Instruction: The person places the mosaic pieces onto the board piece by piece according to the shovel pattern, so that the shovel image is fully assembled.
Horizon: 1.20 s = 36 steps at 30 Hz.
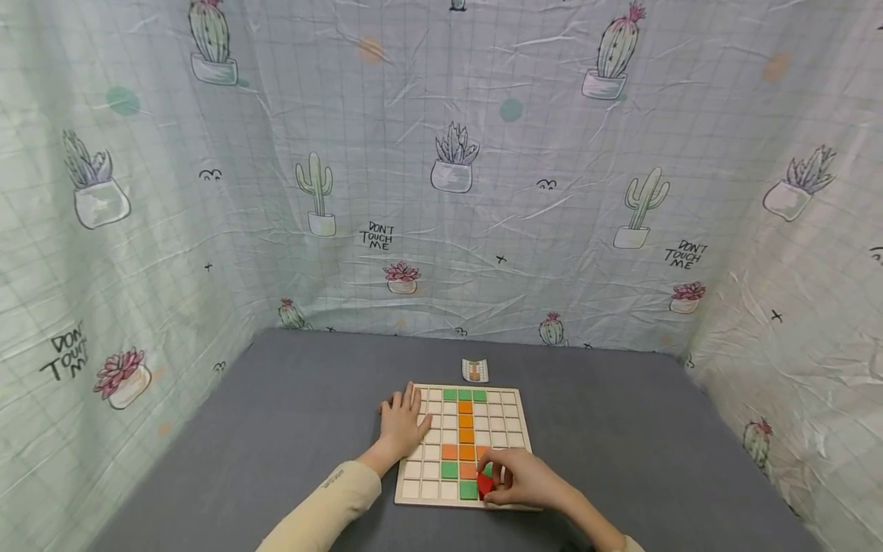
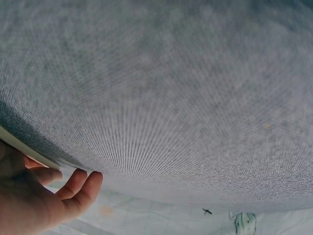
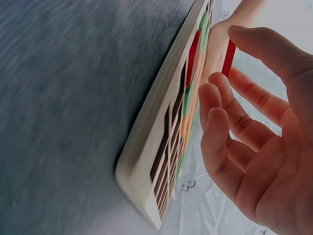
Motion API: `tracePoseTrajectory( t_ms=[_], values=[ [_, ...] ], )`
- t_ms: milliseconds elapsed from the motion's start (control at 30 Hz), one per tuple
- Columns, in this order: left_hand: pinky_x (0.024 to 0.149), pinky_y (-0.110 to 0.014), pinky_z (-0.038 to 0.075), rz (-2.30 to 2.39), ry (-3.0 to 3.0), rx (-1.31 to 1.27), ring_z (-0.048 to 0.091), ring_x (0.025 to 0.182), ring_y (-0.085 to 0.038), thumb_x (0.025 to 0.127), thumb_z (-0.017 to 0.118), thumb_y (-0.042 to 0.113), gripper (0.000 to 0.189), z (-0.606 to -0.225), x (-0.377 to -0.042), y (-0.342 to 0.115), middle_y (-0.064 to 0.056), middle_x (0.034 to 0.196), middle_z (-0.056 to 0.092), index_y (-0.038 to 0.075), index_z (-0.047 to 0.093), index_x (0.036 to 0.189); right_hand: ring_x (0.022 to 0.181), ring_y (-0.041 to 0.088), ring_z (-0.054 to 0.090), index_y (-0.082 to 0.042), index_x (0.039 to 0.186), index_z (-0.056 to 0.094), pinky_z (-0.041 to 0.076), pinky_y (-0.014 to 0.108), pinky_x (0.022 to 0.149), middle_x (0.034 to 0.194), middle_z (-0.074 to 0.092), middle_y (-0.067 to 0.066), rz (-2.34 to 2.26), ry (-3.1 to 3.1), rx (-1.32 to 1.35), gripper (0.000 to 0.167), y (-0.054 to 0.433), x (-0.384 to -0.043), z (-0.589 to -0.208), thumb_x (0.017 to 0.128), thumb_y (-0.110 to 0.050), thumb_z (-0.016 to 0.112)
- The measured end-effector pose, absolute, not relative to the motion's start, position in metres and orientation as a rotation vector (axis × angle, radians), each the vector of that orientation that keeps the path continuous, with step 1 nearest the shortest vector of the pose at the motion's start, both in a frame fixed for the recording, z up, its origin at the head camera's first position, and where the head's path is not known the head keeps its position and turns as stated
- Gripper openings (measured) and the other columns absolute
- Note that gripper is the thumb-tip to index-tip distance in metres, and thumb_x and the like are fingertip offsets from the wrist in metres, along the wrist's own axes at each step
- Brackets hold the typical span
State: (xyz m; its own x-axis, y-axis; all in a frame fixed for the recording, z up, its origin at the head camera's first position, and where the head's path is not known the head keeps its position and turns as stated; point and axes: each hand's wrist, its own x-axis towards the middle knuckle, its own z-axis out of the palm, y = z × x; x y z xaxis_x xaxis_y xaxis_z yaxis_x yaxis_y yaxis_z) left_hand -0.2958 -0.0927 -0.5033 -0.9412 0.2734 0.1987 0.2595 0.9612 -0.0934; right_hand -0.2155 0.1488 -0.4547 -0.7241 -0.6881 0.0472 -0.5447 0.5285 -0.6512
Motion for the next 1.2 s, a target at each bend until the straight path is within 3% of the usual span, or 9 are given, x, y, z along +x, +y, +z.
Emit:
tracePoseTrajectory(
  t_ms=[433, 633, 1200],
  values=[
    [0.067, -0.049, 0.035, 0.083, -2.893, -0.397, 0.041, 0.106, -0.033, 0.092, 0.035, 0.047, 0.059, -0.502, -0.296, -0.091, -0.012, 0.142, 0.035, 0.007, 0.039, 0.135, 0.053, -0.005, 0.045, -0.015, 0.098, 0.059, 0.043, 0.014, 0.053, 0.07, 0.058, 0.002, -0.985, 2.479, -1.125, 0.026, 0.122, -0.224, -0.46, 0.076, -0.021, 0.07],
    [0.068, -0.048, 0.035, 0.117, -2.891, -0.385, 0.041, 0.108, -0.032, 0.092, 0.035, 0.049, 0.06, -0.503, -0.298, -0.092, -0.011, 0.142, 0.035, 0.008, 0.038, 0.136, 0.046, -0.003, 0.044, -0.013, 0.098, 0.06, 0.043, 0.016, 0.046, 0.07, 0.059, 0.008, -1.054, 2.375, -1.083, 0.026, 0.113, -0.234, -0.46, 0.075, -0.017, 0.071],
    [0.069, -0.047, 0.035, 0.066, -2.896, -0.369, 0.041, 0.108, -0.031, 0.092, 0.037, 0.047, 0.058, -0.503, -0.294, -0.093, -0.011, 0.141, 0.035, 0.008, 0.039, 0.135, 0.037, -0.002, 0.04, -0.014, 0.097, 0.063, 0.039, 0.017, 0.04, 0.061, 0.055, -0.008, -0.954, 2.324, -1.015, 0.029, 0.098, -0.237, -0.461, 0.07, -0.012, 0.074]
  ],
)
